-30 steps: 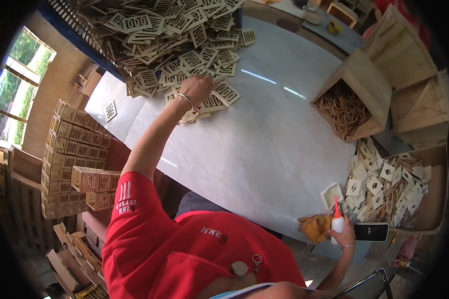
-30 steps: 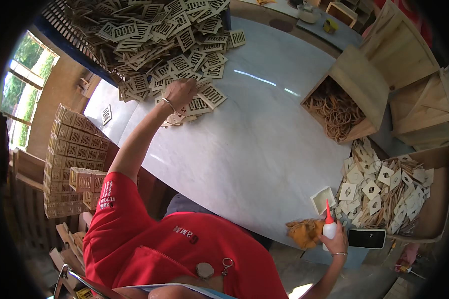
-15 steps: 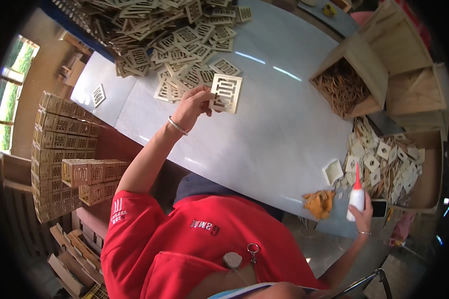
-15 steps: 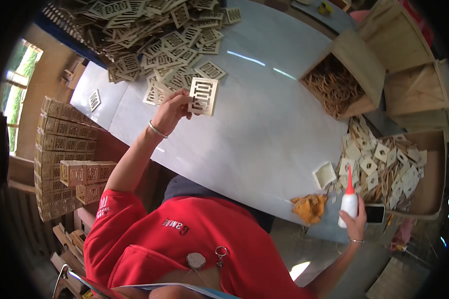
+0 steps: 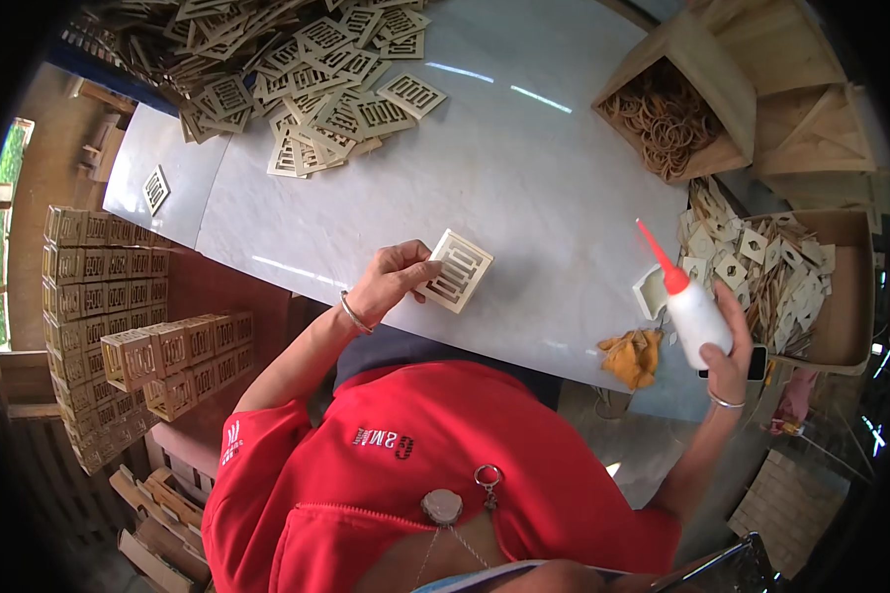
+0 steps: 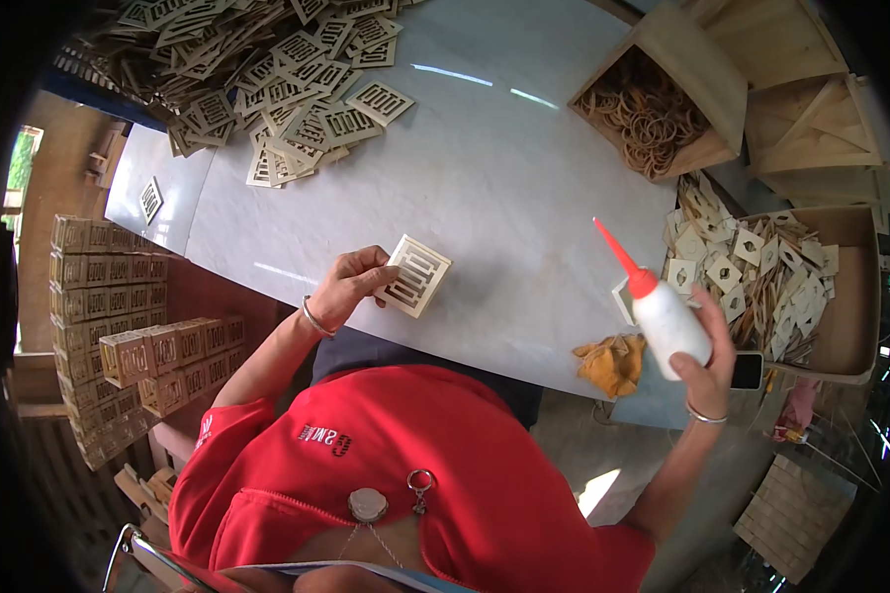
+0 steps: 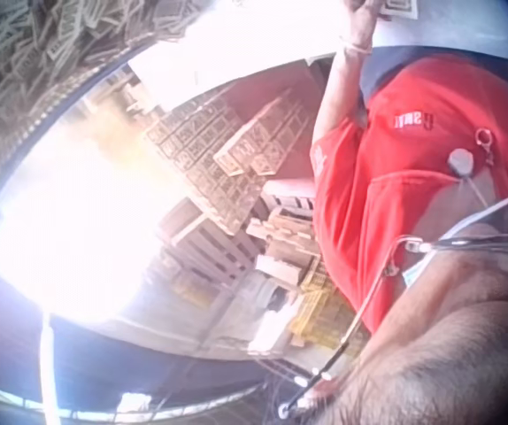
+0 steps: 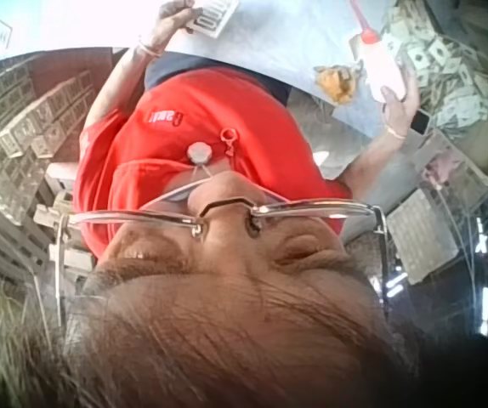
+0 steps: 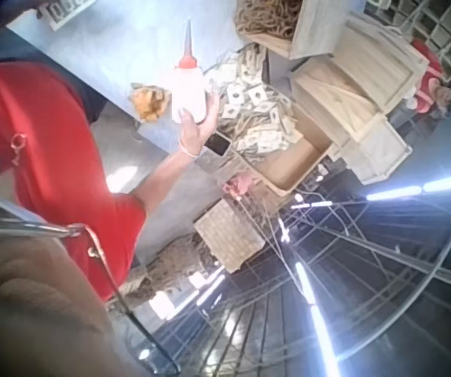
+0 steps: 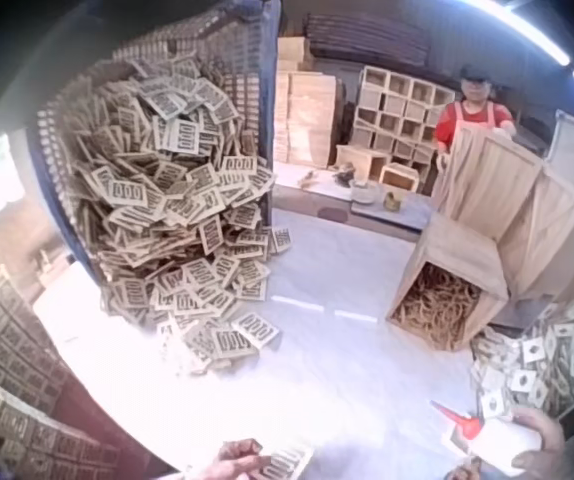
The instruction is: Assemble small laser-cut wooden boxes by applying glue to the edges and securing the pieces with rubber bands.
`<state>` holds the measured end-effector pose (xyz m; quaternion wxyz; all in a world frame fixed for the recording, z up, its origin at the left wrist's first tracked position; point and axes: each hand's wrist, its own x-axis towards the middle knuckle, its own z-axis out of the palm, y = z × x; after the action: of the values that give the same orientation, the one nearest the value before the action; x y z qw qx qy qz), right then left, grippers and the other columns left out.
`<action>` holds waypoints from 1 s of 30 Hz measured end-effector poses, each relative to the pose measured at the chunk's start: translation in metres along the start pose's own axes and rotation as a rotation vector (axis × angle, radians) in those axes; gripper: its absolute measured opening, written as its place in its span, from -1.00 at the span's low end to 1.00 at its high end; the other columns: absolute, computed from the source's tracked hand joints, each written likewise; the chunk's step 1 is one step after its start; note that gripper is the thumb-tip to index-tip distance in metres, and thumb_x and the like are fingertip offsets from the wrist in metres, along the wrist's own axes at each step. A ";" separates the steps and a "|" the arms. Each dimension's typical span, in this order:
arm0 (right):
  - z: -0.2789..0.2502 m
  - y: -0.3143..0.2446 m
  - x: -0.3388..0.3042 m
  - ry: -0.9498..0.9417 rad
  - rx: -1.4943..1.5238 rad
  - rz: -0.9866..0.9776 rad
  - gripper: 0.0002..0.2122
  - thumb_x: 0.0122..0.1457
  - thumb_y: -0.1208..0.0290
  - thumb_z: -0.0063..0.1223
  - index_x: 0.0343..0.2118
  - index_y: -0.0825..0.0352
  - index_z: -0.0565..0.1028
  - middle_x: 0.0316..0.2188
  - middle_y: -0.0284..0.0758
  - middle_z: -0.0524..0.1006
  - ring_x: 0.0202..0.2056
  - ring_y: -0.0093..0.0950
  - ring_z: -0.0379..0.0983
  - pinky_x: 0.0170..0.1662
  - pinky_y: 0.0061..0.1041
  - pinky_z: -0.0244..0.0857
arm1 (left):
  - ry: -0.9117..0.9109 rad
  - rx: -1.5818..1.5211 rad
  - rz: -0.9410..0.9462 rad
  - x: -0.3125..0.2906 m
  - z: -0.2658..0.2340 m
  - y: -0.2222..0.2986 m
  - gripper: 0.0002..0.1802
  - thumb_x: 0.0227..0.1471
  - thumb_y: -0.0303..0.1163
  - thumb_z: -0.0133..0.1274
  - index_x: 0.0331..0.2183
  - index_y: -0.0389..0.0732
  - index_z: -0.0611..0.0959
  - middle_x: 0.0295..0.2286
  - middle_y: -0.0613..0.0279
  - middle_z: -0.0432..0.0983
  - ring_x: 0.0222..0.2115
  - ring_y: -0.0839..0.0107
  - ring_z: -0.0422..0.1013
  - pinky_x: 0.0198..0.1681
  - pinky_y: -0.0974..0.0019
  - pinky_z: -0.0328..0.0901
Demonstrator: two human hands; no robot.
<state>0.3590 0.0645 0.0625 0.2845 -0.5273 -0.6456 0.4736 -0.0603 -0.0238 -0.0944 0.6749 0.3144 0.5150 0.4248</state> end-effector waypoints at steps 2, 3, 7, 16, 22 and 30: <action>0.006 -0.002 0.009 0.102 0.069 -0.084 -0.18 -0.19 0.14 0.21 0.15 0.42 0.15 -0.11 -0.21 0.36 -0.13 -0.43 0.35 -0.11 -0.50 0.25 | -0.009 0.017 0.007 -0.004 0.001 0.001 -0.82 0.08 -0.38 0.01 -0.41 -0.32 0.51 -0.50 0.25 0.48 -0.49 0.53 0.41 -0.49 0.47 0.37; 0.009 -0.002 0.013 0.204 0.140 -0.174 -0.18 -0.16 0.10 0.20 0.15 0.41 0.14 -0.09 -0.21 0.35 -0.11 -0.42 0.34 -0.13 -0.49 0.27 | -0.005 0.014 0.006 -0.005 0.003 0.001 -0.82 0.08 -0.38 0.01 -0.41 -0.32 0.51 -0.50 0.25 0.48 -0.49 0.53 0.41 -0.49 0.47 0.37; 0.022 0.026 0.024 0.371 0.714 -0.211 -0.29 0.01 0.10 0.06 0.17 0.38 0.11 0.04 -0.24 0.29 -0.02 -0.38 0.27 -0.21 -0.38 0.29 | -0.040 -0.069 0.079 -0.003 0.015 0.012 -0.84 0.08 -0.42 0.01 -0.35 -0.33 0.46 -0.48 0.23 0.49 -0.45 0.52 0.44 -0.48 0.45 0.39; 0.061 0.029 0.032 0.325 0.776 -0.248 -0.24 -0.07 0.11 0.16 0.15 0.39 0.11 0.03 -0.20 0.26 0.00 -0.31 0.25 -0.10 -0.35 0.24 | -0.071 0.035 0.070 0.006 0.032 0.016 -0.86 0.07 -0.45 0.01 -0.34 -0.30 0.44 -0.44 0.22 0.50 -0.51 0.58 0.40 -0.53 0.49 0.31; 0.072 0.016 0.034 0.450 0.522 -0.304 -0.21 -0.06 0.10 0.18 0.16 0.42 0.09 0.06 -0.22 0.21 0.06 -0.30 0.20 0.16 -0.27 0.03 | 0.005 -0.056 0.154 -0.002 0.050 0.050 -0.86 0.07 -0.48 -0.01 -0.31 -0.33 0.44 -0.41 0.19 0.51 -0.46 0.50 0.46 -0.50 0.46 0.37; 0.107 -0.002 0.044 0.429 0.675 -0.135 -0.33 0.07 0.06 -0.05 0.16 0.41 0.11 0.03 -0.20 0.24 0.01 -0.33 0.24 0.08 -0.28 0.15 | 0.006 -0.041 0.156 -0.009 0.062 0.056 -0.87 0.02 -0.54 -0.04 -0.35 -0.40 0.43 -0.47 0.13 0.51 -0.51 0.48 0.46 -0.54 0.44 0.39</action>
<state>0.2532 0.0727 0.0174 0.6004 -0.4472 -0.4131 0.5185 -0.0160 -0.0062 -0.0252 0.6445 0.3386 0.4821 0.4874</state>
